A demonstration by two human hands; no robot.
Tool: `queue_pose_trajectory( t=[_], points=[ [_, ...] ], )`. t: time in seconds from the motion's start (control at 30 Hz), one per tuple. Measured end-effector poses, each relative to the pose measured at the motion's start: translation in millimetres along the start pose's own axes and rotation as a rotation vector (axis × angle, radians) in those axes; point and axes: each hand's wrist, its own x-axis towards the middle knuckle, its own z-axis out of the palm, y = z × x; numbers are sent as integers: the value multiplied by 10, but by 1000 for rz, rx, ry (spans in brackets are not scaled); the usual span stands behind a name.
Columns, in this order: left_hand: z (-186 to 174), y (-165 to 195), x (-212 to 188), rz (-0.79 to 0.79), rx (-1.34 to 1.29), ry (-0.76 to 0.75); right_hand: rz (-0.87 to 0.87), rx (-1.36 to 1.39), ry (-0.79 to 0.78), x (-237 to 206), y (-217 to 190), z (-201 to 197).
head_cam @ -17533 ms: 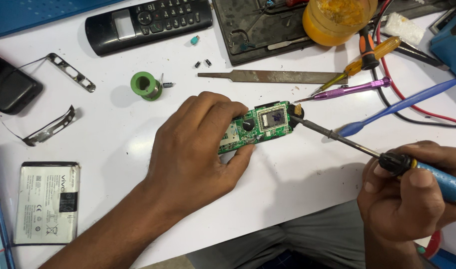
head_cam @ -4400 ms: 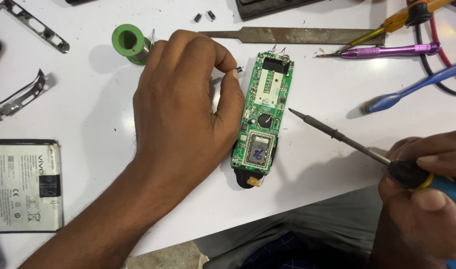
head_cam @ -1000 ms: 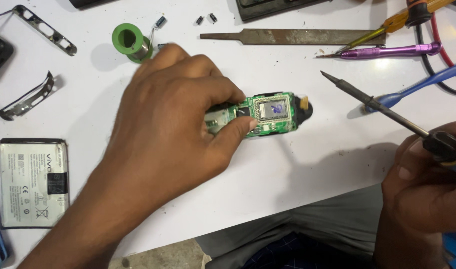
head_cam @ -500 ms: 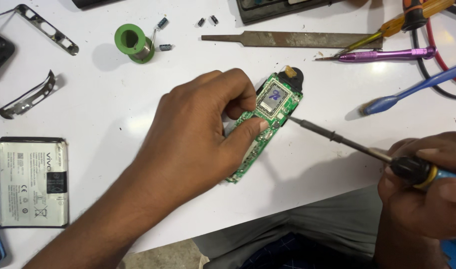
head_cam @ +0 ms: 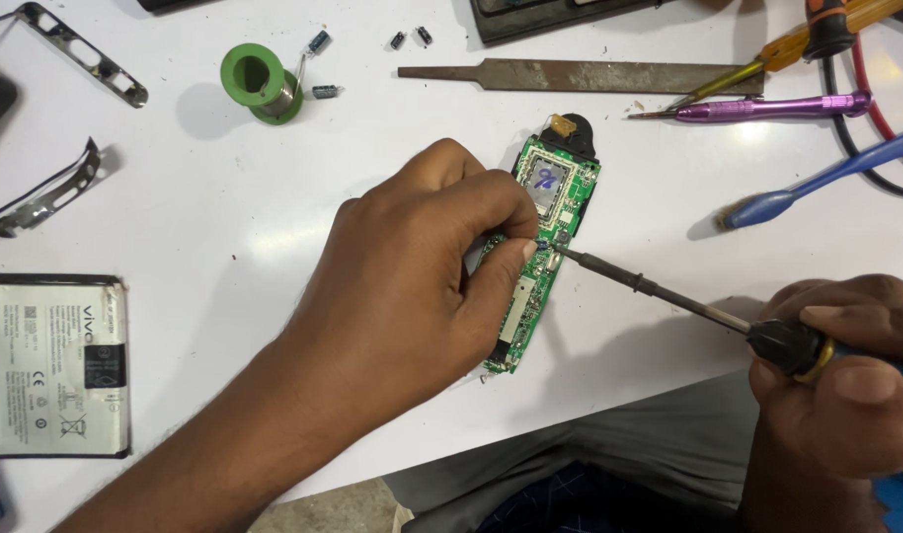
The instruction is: The person holds a disassembled feature-phone motherboard on a workbench and uses a soldering iron to solder components and connectors on the board, repositioning and turning the board to reach different sides while a battery and hand tools lie nearby.
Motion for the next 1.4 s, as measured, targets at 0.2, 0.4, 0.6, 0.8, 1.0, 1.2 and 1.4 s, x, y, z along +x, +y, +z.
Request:
queue_pose_trajectory(
  t=[0.2, 0.4, 0.6, 0.8, 1.0, 1.2, 1.4],
  points=[
    [19, -4, 1, 30, -19, 1, 35, -45, -17, -10, -24, -3],
    [20, -13, 2, 39, -36, -8, 15, -87, -8, -120, 27, -33],
    [30, 7, -1, 50, -5, 20, -101, -217, -2, -144, 132, -40],
    [35, 10, -18, 56, 16, 20, -37, 178, -107, 146, 88, -140],
    [49, -4, -17, 59, -30, -29, -16, 98, -19, 137, -19, -59],
    [47, 0, -8, 41, -7, -39, 42, 111, -52, 242, -39, -70],
    [50, 13, -4, 11, 2, -54, -75, 67, -94, 405, -7, -84]
  ],
)
